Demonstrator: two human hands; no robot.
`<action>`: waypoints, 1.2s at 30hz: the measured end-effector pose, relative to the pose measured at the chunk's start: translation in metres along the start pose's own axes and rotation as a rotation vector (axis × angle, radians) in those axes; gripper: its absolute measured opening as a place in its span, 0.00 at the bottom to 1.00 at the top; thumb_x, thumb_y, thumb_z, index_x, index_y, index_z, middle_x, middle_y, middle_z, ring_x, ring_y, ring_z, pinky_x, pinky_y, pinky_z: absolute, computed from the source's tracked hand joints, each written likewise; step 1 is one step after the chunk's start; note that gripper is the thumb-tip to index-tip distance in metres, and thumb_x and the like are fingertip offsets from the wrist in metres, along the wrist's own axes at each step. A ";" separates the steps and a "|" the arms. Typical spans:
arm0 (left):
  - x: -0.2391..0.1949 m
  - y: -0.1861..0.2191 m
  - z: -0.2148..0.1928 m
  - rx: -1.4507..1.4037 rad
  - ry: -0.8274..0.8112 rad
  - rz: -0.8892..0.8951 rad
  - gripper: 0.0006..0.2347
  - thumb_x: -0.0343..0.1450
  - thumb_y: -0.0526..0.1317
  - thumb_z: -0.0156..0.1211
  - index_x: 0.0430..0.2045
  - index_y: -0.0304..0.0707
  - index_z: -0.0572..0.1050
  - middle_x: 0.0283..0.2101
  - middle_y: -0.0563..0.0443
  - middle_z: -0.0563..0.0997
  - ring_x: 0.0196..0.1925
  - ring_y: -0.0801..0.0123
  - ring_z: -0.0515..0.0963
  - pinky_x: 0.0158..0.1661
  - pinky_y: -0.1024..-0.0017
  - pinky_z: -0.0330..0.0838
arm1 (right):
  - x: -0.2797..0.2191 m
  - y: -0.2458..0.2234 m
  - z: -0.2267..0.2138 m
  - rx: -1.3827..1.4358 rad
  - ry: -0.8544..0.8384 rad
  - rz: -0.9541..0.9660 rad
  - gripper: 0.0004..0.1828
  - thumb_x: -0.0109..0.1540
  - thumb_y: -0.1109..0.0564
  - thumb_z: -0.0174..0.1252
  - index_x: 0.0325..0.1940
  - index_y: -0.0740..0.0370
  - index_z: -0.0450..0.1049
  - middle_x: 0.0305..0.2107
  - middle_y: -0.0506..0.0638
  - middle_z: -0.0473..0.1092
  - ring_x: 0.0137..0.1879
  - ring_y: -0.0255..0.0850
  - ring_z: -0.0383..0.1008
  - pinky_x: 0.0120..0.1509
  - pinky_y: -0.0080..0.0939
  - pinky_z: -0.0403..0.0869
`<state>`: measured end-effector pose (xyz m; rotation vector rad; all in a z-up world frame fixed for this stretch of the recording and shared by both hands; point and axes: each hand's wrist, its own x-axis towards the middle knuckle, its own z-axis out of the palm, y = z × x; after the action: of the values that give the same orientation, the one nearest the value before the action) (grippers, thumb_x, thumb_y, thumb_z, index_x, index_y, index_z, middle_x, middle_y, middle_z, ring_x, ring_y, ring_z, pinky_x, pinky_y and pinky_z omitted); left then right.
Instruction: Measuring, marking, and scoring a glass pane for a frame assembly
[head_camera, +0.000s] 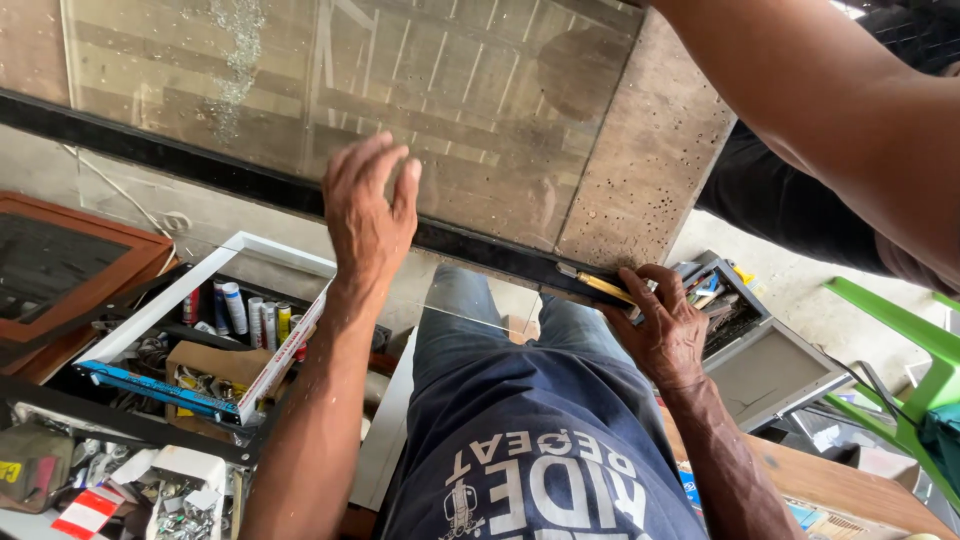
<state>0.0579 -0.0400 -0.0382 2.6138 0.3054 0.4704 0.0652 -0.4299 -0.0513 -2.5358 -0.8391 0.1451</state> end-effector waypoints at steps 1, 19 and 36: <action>-0.010 0.000 -0.005 0.003 0.000 -0.002 0.06 0.76 0.38 0.64 0.40 0.33 0.81 0.49 0.41 0.83 0.51 0.51 0.79 0.54 0.58 0.70 | -0.001 0.000 0.000 0.003 -0.001 -0.002 0.26 0.62 0.46 0.72 0.60 0.56 0.75 0.51 0.52 0.70 0.35 0.39 0.75 0.30 0.43 0.70; -0.045 -0.001 -0.033 0.002 -0.024 -0.011 0.08 0.71 0.39 0.66 0.38 0.35 0.79 0.48 0.42 0.81 0.44 0.51 0.78 0.54 0.53 0.67 | -0.028 -0.006 0.005 -0.153 -0.054 0.021 0.32 0.55 0.36 0.72 0.60 0.46 0.80 0.50 0.45 0.74 0.41 0.40 0.78 0.29 0.44 0.68; 0.148 -0.337 -0.172 0.430 -0.099 -0.451 0.36 0.68 0.33 0.75 0.72 0.38 0.61 0.70 0.23 0.50 0.70 0.20 0.57 0.68 0.40 0.53 | -0.012 -0.040 0.010 -0.404 -0.050 0.300 0.30 0.58 0.35 0.69 0.63 0.42 0.79 0.35 0.35 0.72 0.38 0.31 0.77 0.30 0.40 0.67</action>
<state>0.0844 0.3644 -0.0158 2.8310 1.0321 0.1250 0.0310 -0.4046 -0.0421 -3.0418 -0.5409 0.1469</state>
